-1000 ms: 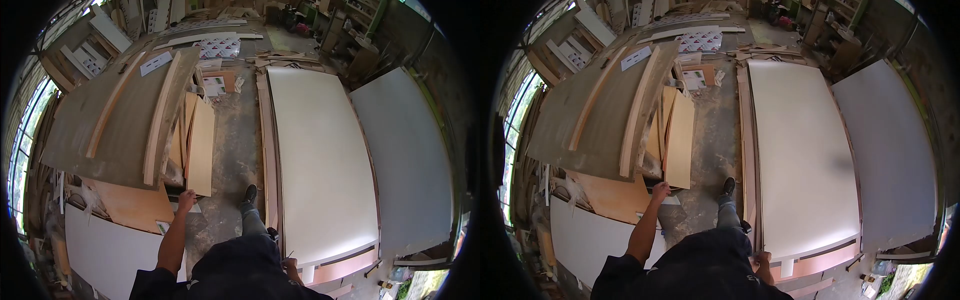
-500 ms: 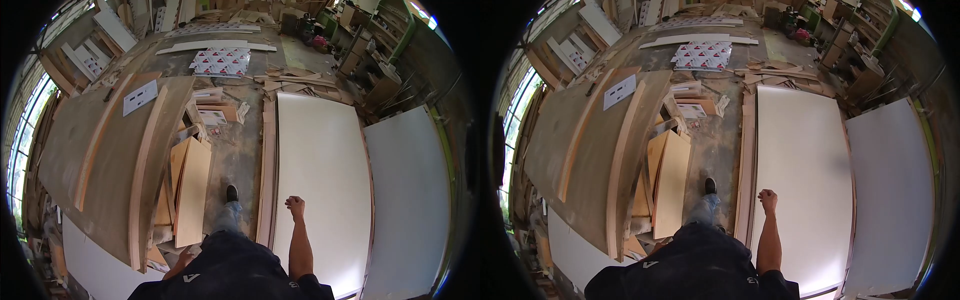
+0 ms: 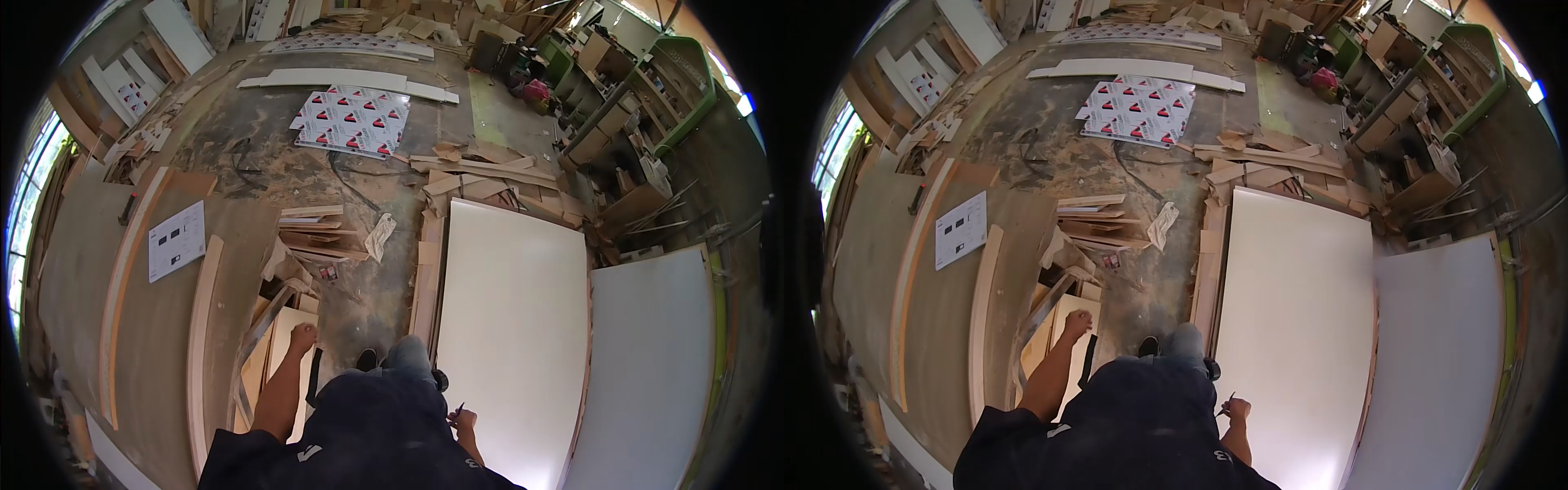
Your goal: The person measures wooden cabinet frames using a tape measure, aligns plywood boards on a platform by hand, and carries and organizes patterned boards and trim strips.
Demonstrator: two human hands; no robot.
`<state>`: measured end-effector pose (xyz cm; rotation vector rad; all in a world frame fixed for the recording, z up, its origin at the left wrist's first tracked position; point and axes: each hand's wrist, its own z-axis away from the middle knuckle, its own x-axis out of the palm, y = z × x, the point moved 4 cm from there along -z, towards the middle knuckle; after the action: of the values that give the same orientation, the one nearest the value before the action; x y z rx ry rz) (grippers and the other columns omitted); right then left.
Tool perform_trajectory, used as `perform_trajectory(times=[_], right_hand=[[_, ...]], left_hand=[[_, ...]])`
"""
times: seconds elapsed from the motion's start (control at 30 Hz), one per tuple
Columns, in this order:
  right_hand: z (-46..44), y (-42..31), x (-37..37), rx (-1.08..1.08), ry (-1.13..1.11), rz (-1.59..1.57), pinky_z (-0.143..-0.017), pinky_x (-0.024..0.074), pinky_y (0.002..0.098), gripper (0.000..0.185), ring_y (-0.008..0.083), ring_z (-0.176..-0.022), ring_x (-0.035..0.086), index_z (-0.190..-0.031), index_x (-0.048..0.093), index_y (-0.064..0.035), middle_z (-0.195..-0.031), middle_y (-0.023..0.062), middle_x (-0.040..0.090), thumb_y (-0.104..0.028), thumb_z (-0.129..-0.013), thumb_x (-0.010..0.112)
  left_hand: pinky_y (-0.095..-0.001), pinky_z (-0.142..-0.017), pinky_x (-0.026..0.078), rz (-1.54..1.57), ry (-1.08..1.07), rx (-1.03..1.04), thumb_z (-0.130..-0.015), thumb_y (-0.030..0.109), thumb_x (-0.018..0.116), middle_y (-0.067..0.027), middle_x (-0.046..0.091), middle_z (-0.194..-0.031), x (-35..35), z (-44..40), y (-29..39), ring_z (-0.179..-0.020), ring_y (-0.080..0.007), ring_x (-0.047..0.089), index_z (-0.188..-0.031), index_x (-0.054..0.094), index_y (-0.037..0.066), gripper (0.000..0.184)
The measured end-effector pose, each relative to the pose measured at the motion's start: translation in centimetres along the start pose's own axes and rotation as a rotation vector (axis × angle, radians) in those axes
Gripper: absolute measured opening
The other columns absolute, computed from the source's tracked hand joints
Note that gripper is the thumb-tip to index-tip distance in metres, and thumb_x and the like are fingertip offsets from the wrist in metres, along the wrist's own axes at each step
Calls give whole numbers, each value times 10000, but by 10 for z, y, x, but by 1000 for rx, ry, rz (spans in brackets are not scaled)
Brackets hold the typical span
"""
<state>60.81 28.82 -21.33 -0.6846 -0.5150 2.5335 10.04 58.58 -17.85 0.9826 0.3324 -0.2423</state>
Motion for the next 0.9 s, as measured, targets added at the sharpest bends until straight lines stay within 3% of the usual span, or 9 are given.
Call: perform_trajectory(times=[0.1,0.3,0.37,0.4,0.43,0.47,0.53,0.67,0.9], right_hand=[[-6,-62,18,82,61,147,-483,543,341,125,221,-593,656,-810,637,30,-719,140,655,-51,-806,542],[-96,-259,92,-812,-80,1343,-522,525,354,167,229,-614,653,-788,663,28,-690,140,647,-126,-742,616],[-146,-332,102,-195,71,826,-530,501,367,230,232,-613,649,-725,668,18,-668,147,638,-211,-699,660],[-148,-381,107,-176,20,594,-522,479,388,265,238,-611,648,-670,657,19,-663,156,639,-245,-665,684],[-174,-424,116,-176,107,703,-511,500,367,216,235,-615,651,-732,656,31,-684,146,650,-184,-715,644],[-182,-460,129,-186,2,246,-506,518,335,187,226,-619,653,-826,640,46,-717,136,657,-123,-771,581],[-191,-581,166,-453,-70,150,-506,506,280,204,195,-634,655,-905,618,48,-750,129,656,-105,-826,507],[-193,-760,250,-618,-165,208,-568,516,268,236,182,-686,659,-1005,594,40,-838,133,661,-111,-842,514],[-214,-899,451,-416,-480,-3,-622,547,323,221,207,-751,664,-992,590,28,-869,143,663,-124,-841,535]], left_hand=[[-275,-578,485,324,-101,115,-858,148,555,-62,632,-749,46,-106,116,-637,-137,608,-917,622,23,154],[-272,-571,491,637,-143,47,-889,212,539,-61,632,-767,120,-244,269,-666,-146,627,-927,608,43,186],[-280,-572,497,644,-151,-9,-895,220,529,-68,632,-775,133,-278,285,-666,-158,631,-937,598,33,203],[-287,-575,499,722,-115,-116,-898,217,515,-77,630,-778,143,-296,278,-660,-170,629,-947,588,24,212],[-295,-578,502,799,-78,-223,-901,214,502,-86,628,-780,150,-314,272,-653,-182,627,-958,577,15,220],[-295,-578,502,806,-71,-228,-901,214,502,-86,628,-780,152,-329,279,-653,-182,627,-958,577,15,220],[-320,-582,510,876,-21,-373,-894,201,504,-128,624,-823,152,-356,289,-674,-220,627,-996,549,-9,238],[-395,-720,494,1073,74,-411,-863,222,556,-160,595,-926,145,-416,297,-841,-280,606,-1069,505,-17,319],[-382,-739,504,1059,261,-475,-864,214,532,-145,592,-930,120,-539,344,-827,-275,603,-1049,510,-7,289]])
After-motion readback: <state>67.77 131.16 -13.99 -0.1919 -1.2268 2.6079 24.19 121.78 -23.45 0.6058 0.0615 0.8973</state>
